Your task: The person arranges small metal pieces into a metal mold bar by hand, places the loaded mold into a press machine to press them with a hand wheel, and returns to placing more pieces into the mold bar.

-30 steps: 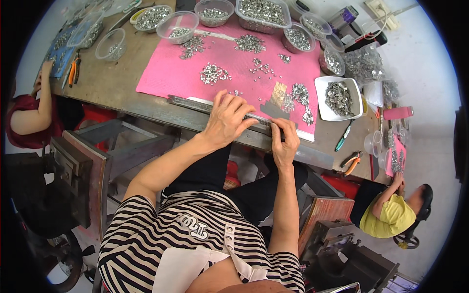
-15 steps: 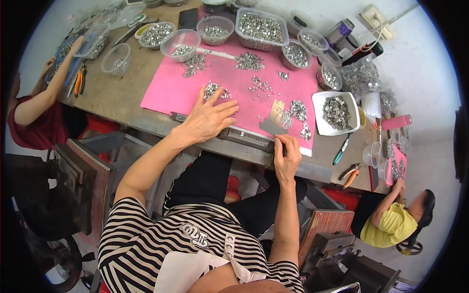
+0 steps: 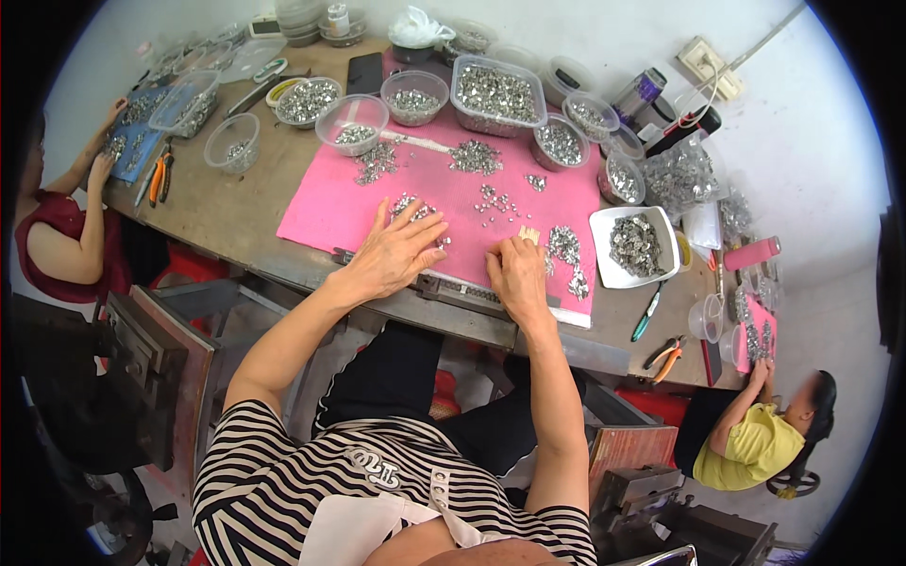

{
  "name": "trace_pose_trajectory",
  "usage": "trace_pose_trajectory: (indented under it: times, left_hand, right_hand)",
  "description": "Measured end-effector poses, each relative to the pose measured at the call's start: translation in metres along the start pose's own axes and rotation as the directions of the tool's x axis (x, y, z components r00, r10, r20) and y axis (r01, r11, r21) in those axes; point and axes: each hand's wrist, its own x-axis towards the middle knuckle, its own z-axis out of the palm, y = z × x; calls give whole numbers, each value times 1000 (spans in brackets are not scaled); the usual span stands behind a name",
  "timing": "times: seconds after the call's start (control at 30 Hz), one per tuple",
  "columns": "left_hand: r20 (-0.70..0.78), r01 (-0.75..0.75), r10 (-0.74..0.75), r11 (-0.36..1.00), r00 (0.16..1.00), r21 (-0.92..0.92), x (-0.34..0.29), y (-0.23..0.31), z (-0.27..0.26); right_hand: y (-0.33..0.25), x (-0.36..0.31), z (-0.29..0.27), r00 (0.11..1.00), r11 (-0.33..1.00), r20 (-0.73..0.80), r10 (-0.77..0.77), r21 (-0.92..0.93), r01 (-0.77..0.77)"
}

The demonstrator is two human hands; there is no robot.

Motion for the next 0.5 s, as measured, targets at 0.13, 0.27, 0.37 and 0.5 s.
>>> trace_pose_trajectory:
  times: [0.13, 0.27, 0.37, 0.5]
  left_hand:
    - [-222, 26, -74, 977, 972, -210, 6, -7, -12]
    - [-514, -87, -150, 909, 845, -408, 15, 7, -54]
    - [-688, -335, -79, 830, 721, -447, 21, 31, -94]
    - [-843, -780, 347, 612, 410, -127, 21, 67, -159]
  right_hand:
    - [-1, 9, 1, 999, 999, 2, -51, 17, 51]
    - [-4, 23, 2, 995, 969, 69, 77, 229, -91]
    - [-12, 34, 10, 991, 950, 124, 55, 299, -90]
    - [-12, 38, 17, 986, 968, 154, -57, 250, 17]
